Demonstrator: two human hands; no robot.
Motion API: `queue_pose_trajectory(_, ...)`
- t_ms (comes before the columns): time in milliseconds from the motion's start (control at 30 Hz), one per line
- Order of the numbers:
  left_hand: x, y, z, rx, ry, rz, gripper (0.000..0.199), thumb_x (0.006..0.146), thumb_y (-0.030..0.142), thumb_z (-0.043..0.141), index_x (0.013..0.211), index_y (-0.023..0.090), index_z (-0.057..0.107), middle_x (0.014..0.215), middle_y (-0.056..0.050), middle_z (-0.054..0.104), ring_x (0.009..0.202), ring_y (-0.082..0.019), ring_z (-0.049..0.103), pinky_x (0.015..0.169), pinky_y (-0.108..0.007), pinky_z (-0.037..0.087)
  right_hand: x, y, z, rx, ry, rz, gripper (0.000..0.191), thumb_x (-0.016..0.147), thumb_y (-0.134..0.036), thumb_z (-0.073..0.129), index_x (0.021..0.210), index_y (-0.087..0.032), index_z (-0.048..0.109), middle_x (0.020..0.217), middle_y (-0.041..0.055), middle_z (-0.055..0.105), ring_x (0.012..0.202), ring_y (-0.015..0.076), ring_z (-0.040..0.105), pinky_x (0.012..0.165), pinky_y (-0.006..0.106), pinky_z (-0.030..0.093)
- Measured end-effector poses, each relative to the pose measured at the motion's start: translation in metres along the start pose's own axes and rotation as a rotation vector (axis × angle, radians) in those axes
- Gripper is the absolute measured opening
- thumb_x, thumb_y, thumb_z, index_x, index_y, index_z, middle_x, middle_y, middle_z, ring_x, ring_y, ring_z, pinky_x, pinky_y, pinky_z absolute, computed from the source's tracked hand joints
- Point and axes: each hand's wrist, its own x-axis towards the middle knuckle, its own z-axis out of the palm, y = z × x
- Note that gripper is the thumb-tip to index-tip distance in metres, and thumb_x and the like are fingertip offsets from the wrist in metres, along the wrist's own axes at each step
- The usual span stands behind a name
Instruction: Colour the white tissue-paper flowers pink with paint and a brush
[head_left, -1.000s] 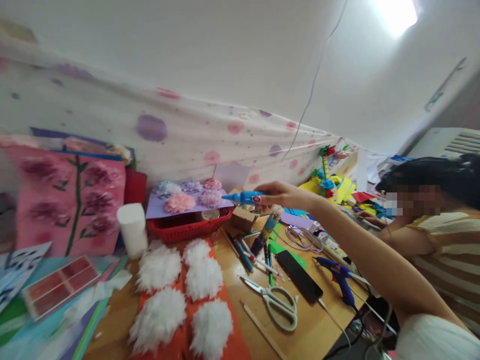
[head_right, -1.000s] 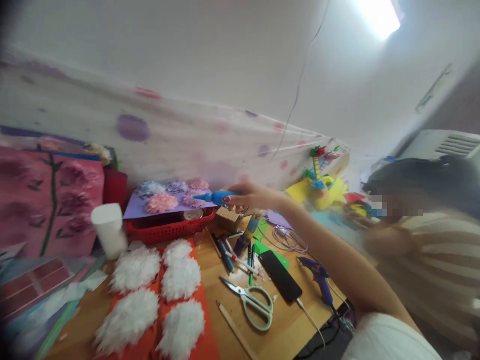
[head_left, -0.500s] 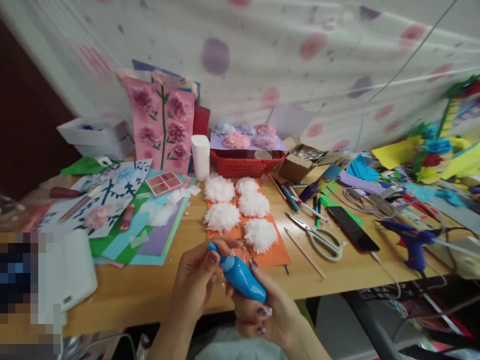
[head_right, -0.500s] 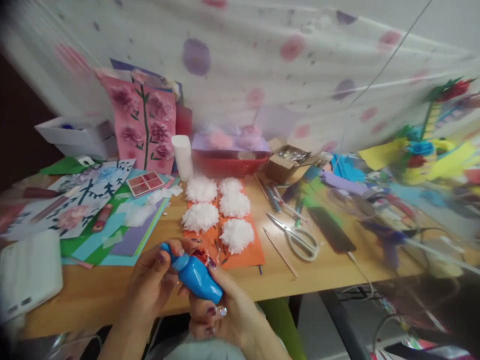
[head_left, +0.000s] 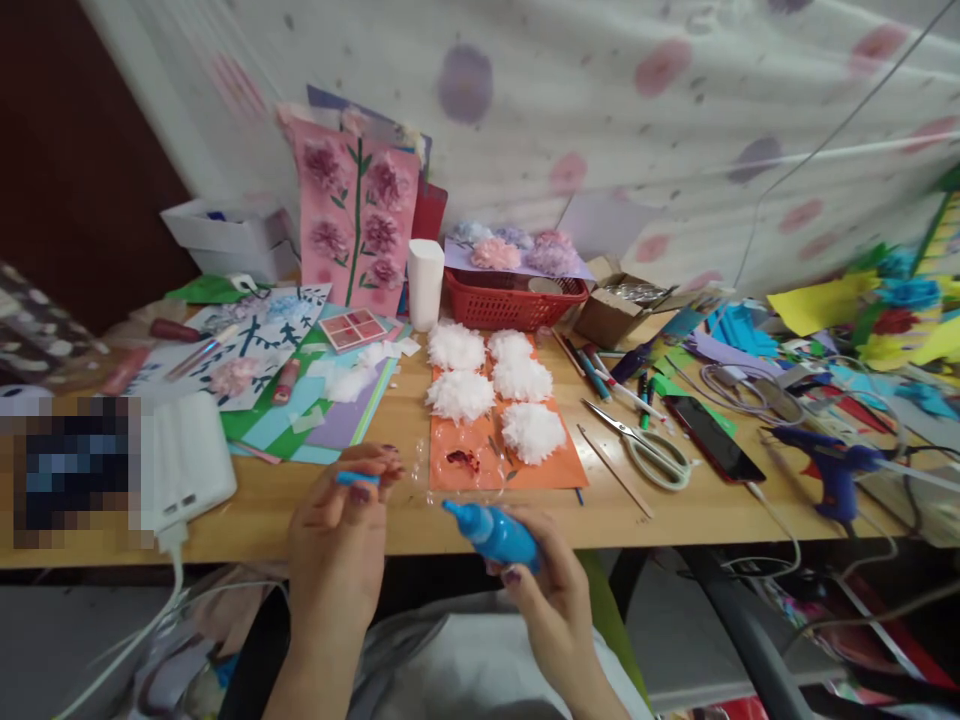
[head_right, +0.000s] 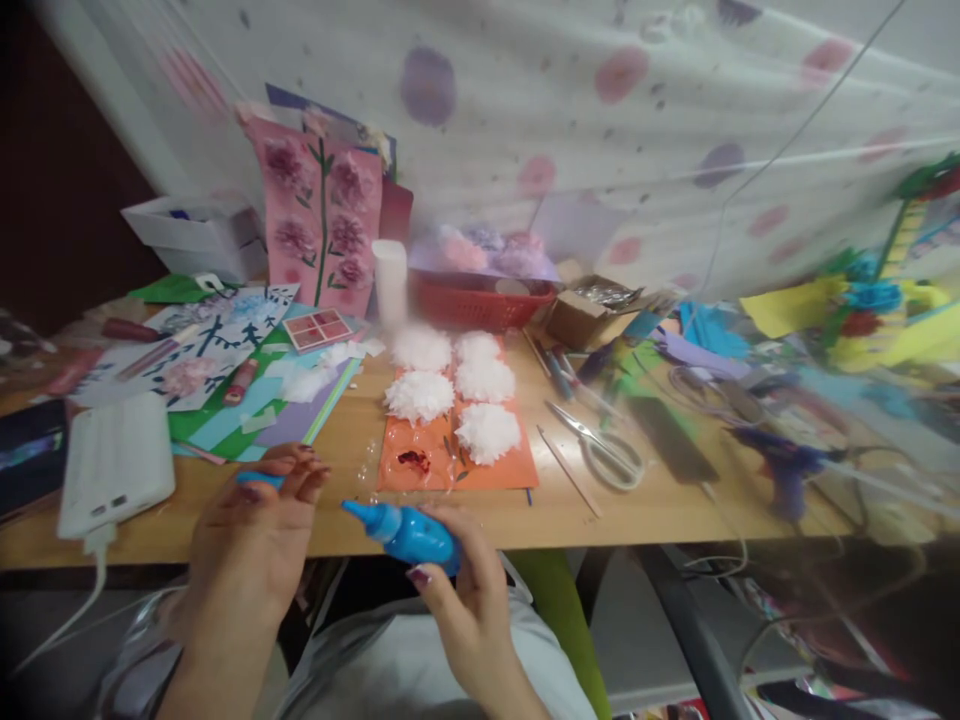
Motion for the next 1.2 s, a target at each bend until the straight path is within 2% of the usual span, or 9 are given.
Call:
queue_pose_trajectory(100,0.003,-0.013,-0.016,0.130,0.084,-0.043,0.036,0.065,0.053,0.085,0.072,0.021,0.072,0.079,0.001,0.068,0.075,-0.011,0.061,0.072,-0.021,0.052,0.010,-0.003,-0.002,0.275,0.198,0.180,0.035,0.074,-0.050,0.080,0.098,-0.028,0.066,0.088,0.0028,0.066,0.065,0.0160,0.058,0.058,0.030,0.046)
queue_pose_trajectory(167,0.004,-0.022,-0.023,0.278,0.061,-0.087,0.036,0.067,0.053,0.083,0.075,0.019,0.073,0.076,0.000,0.069,0.074,-0.012,0.061,0.072,-0.022,0.050,0.028,-0.011,-0.002,0.383,0.306,0.207,0.037,0.069,-0.052,0.082,0.086,-0.026,0.062,0.072,-0.0010,0.060,0.061,0.0138,0.055,0.055,0.027,0.044)
queue_pose_trajectory(233,0.006,-0.028,-0.027,0.389,0.002,-0.093,0.035,0.070,0.052,0.081,0.077,0.018,0.073,0.077,-0.002,0.071,0.076,-0.014,0.063,0.074,-0.024,0.051,0.051,-0.019,0.000,0.396,0.356,0.207,0.039,0.067,-0.054,0.080,0.075,-0.024,0.057,0.057,-0.0062,0.047,0.049,0.0094,0.041,0.048,0.024,0.037)
queue_pose_trajectory(267,0.006,-0.030,-0.028,0.423,-0.028,-0.077,0.034,0.072,0.051,0.080,0.078,0.018,0.073,0.078,-0.003,0.071,0.077,-0.015,0.064,0.075,-0.025,0.052,0.062,-0.022,0.001,0.374,0.372,0.217,0.039,0.067,-0.055,0.078,0.074,-0.023,0.056,0.054,-0.0081,0.042,0.045,0.0075,0.032,0.044,0.022,0.031)
queue_pose_trajectory(333,0.007,-0.031,-0.029,0.464,-0.071,-0.042,0.033,0.074,0.050,0.078,0.079,0.018,0.073,0.080,-0.004,0.073,0.080,-0.017,0.067,0.078,-0.028,0.053,0.084,-0.027,0.004,0.267,0.391,0.224,0.037,0.069,-0.054,0.075,0.074,-0.022,0.056,0.052,-0.0094,0.038,0.042,0.0062,0.027,0.040,0.021,0.025)
queue_pose_trajectory(533,0.007,-0.029,-0.030,0.492,-0.113,-0.063,0.032,0.077,0.050,0.075,0.080,0.019,0.072,0.082,-0.006,0.075,0.081,-0.020,0.070,0.078,-0.029,0.056,0.124,-0.020,0.014,-0.118,0.359,0.108,0.040,0.077,-0.056,0.069,0.068,-0.023,0.049,0.056,-0.0063,0.048,0.047,0.0096,0.040,0.044,0.025,0.031)
queue_pose_trajectory(633,0.007,-0.028,-0.029,0.495,-0.128,-0.046,0.031,0.077,0.050,0.075,0.078,0.019,0.072,0.080,-0.005,0.074,0.080,-0.019,0.070,0.077,-0.029,0.056,0.131,-0.012,0.015,-0.342,0.367,-0.008,0.039,0.080,-0.055,0.067,0.068,-0.022,0.050,0.059,-0.0053,0.050,0.055,0.0122,0.045,0.053,0.027,0.035)
queue_pose_trajectory(733,0.008,-0.026,-0.027,0.495,-0.146,-0.037,0.030,0.077,0.049,0.075,0.078,0.020,0.072,0.077,-0.005,0.073,0.077,-0.019,0.069,0.075,-0.028,0.056,0.132,-0.005,0.014,-0.464,0.374,-0.073,0.037,0.082,-0.053,0.065,0.068,-0.022,0.050,0.060,-0.0054,0.049,0.059,0.0132,0.045,0.058,0.028,0.035)
queue_pose_trajectory(1200,0.008,-0.025,-0.025,0.496,-0.153,-0.030,0.026,0.079,0.047,0.074,0.079,0.020,0.071,0.081,-0.004,0.074,0.078,-0.017,0.069,0.073,-0.026,0.055,0.129,-0.008,0.020,-0.602,0.307,-0.107,0.038,0.086,-0.053,0.062,0.068,-0.022,0.048,0.059,-0.0056,0.046,0.056,0.0122,0.040,0.056,0.028,0.029)
